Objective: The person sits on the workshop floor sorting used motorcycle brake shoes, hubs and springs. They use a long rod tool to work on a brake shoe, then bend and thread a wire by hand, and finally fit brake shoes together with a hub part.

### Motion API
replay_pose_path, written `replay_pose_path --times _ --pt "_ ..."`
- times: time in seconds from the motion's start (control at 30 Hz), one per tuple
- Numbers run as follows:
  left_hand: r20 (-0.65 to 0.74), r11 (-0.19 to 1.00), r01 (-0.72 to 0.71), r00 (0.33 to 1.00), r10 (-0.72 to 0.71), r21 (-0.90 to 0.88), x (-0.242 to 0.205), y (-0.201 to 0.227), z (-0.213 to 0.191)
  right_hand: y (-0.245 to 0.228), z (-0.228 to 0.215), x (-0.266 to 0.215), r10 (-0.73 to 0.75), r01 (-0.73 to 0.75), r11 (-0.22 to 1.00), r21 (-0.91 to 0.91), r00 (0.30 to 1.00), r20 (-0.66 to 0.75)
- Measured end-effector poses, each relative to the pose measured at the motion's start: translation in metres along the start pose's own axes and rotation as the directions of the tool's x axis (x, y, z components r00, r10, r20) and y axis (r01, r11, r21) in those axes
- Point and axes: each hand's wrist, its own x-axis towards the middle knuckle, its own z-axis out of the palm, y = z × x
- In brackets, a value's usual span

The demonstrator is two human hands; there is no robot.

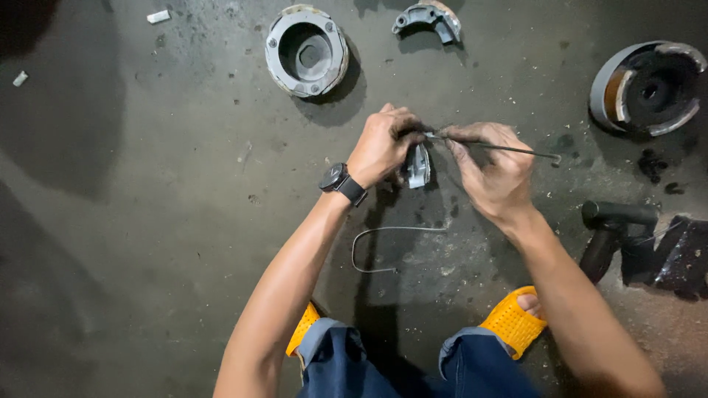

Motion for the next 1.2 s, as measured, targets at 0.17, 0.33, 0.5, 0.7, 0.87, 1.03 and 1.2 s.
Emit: replay_pose_path --times 0.17,0.33,0.5,0.7,0.87,1.03,1.2 --pt "-0.062 0.997 -0.072 0.995 0.074 0.035 -0.004 -0.009 0.005 -0.013 0.001 0.005 -0.022 0.021 0.998 -0.067 1.000 -0.011" --pt "-0.103 0.991 -0.122 0.986 0.128 0.057 -0.005 -0.007 0.007 -0.011 0.000 0.009 -0.004 0.012 0.993 -0.114 0.998 0.065" --pt "-0.132 0.985 -0.161 0.977 0.169 0.068 -0.008 -0.010 0.010 -0.005 0.002 0.016 -0.032 0.049 0.990 -0.132 0.992 0.125" --pt "-0.062 0.983 -0.148 0.986 0.155 0.109 -0.008 -0.001 0.004 -0.015 0.004 0.031 0.006 0.020 0.989 -0.145 0.984 0.177" --pt "-0.104 0.975 -0.167 0.978 0.183 0.143 -0.008 -0.008 0.010 -0.016 0.001 0.042 -0.038 0.073 0.988 -0.137 0.971 0.237" --pt "-0.139 0.977 -0.167 0.973 0.185 0.134 -0.010 -0.007 0.011 0.005 0.007 0.039 0.024 0.113 0.945 -0.308 0.913 0.407" --pt "-0.140 0.977 -0.128 0.978 0.153 0.170 -0.012 -0.017 0.018 -0.002 -0.008 0.030 0.030 0.007 0.987 -0.161 0.974 0.226"
